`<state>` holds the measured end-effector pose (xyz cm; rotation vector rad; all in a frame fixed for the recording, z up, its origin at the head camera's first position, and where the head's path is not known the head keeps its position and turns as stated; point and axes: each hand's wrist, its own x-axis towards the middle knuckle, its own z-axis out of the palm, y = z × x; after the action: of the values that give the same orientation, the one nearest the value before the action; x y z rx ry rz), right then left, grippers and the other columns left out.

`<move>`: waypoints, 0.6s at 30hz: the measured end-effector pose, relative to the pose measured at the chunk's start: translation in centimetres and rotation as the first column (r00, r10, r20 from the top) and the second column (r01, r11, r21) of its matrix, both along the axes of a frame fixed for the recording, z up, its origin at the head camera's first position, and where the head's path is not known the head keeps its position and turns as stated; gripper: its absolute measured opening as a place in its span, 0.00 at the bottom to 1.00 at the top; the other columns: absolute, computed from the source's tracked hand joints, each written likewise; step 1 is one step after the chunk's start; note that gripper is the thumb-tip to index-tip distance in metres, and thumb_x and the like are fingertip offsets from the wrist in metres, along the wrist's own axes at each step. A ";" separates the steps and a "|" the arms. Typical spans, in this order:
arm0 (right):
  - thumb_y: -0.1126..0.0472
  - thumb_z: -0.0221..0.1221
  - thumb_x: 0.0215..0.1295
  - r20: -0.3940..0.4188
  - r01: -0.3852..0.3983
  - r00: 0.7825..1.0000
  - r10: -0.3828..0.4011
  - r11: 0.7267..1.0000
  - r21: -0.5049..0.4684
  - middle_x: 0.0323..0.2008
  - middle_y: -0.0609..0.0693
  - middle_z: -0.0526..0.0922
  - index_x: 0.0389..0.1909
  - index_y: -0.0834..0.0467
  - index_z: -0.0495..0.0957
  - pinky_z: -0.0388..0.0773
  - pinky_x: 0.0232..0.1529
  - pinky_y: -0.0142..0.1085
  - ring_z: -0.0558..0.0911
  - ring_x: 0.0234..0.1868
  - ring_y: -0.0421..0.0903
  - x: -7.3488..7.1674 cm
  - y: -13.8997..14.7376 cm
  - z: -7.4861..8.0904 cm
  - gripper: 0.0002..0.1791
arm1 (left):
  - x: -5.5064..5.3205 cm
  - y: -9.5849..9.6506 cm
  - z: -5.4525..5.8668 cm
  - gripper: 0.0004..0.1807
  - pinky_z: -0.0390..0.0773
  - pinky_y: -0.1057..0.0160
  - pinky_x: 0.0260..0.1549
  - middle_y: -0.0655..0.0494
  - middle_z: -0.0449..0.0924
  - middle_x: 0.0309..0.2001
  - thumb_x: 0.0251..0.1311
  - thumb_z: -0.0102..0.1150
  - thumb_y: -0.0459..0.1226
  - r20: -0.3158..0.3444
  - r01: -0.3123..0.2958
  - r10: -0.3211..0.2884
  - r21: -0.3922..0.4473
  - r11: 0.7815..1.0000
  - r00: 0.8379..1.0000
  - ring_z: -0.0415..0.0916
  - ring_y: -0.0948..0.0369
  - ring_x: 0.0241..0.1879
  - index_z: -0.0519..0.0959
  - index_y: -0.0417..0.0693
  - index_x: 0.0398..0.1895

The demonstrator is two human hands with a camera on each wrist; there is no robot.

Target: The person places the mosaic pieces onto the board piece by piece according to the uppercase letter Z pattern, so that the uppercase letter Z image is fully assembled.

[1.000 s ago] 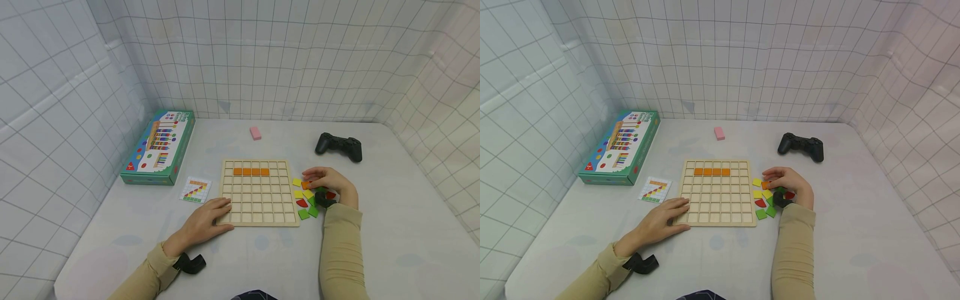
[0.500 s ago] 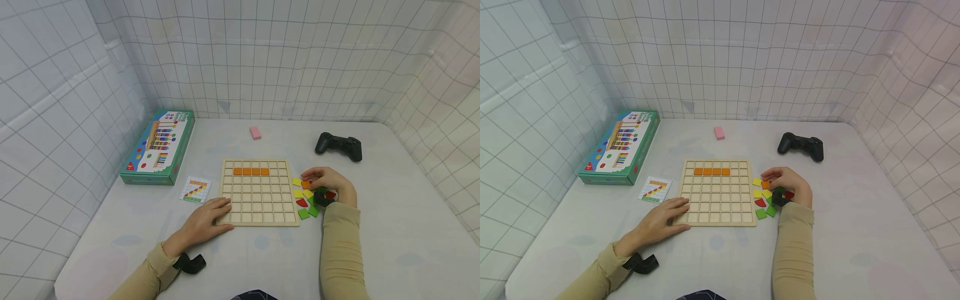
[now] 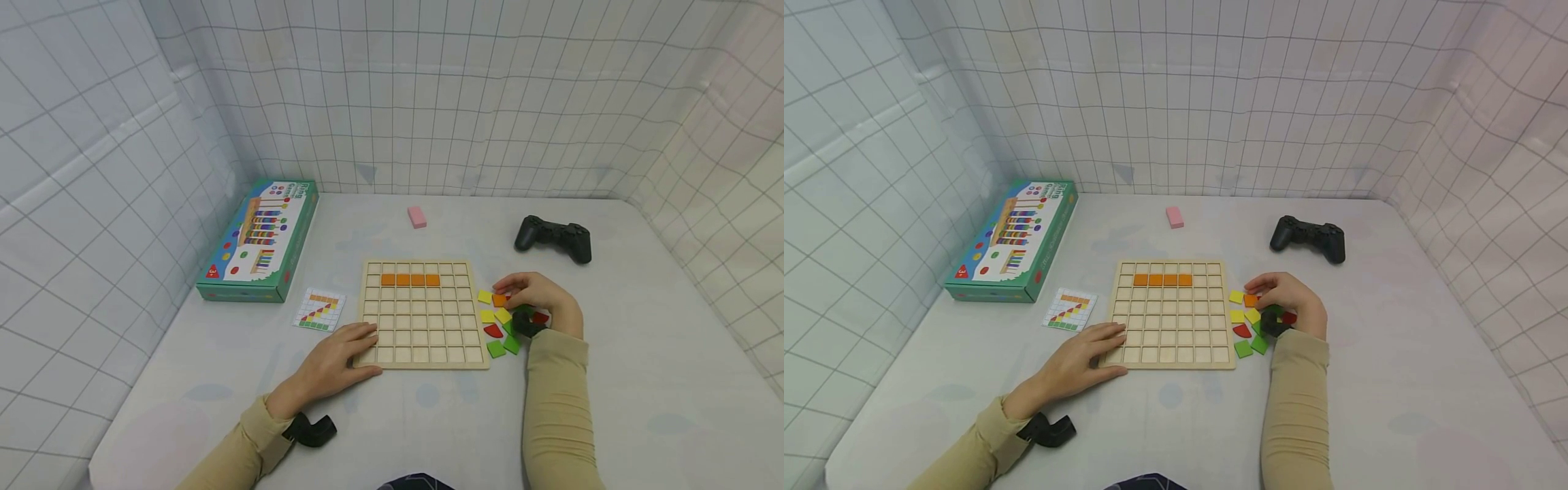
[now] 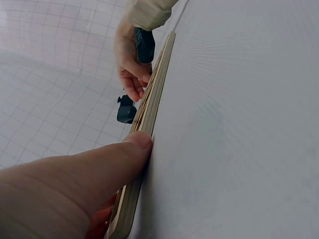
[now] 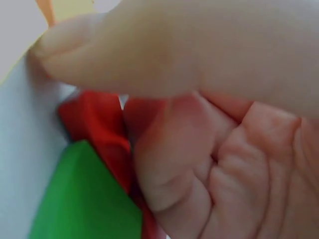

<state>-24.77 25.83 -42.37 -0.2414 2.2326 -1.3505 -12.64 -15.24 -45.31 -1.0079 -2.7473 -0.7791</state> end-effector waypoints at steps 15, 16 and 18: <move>0.67 0.63 0.53 -0.035 0.084 0.996 -0.079 0.975 0.208 0.44 0.58 0.77 0.53 0.65 0.74 0.76 0.39 0.34 0.77 0.34 0.46 -0.3 -1.3 0.6 0.23 | 0.0 0.0 0.0 0.32 0.67 0.55 0.60 0.47 0.71 0.61 0.53 0.66 0.50 -0.006 0.006 -0.006 0.018 1.000 1.000 0.66 0.52 0.62 0.77 0.39 0.56; 0.67 0.63 0.53 -0.038 0.092 0.996 -0.086 0.972 0.215 0.43 0.57 0.77 0.53 0.65 0.75 0.76 0.38 0.34 0.76 0.33 0.46 -0.3 -1.4 0.6 0.23 | 0.0 0.0 0.0 0.32 0.66 0.55 0.60 0.47 0.71 0.61 0.53 0.66 0.50 -0.005 0.005 -0.005 0.016 1.000 1.000 0.65 0.52 0.62 0.77 0.39 0.56; 0.68 0.62 0.53 -0.053 0.109 0.994 -0.099 0.966 0.235 0.42 0.57 0.76 0.52 0.63 0.76 0.75 0.37 0.34 0.76 0.33 0.47 -0.3 -1.5 0.7 0.22 | 0.0 0.0 0.0 0.32 0.66 0.55 0.60 0.47 0.71 0.61 0.52 0.66 0.50 -0.004 0.004 -0.003 0.013 1.000 1.000 0.65 0.52 0.62 0.77 0.39 0.56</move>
<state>-25.11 24.31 -41.66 -0.0672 2.4455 -1.1230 -12.65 -15.21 -45.30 -1.0109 -2.7336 -0.7938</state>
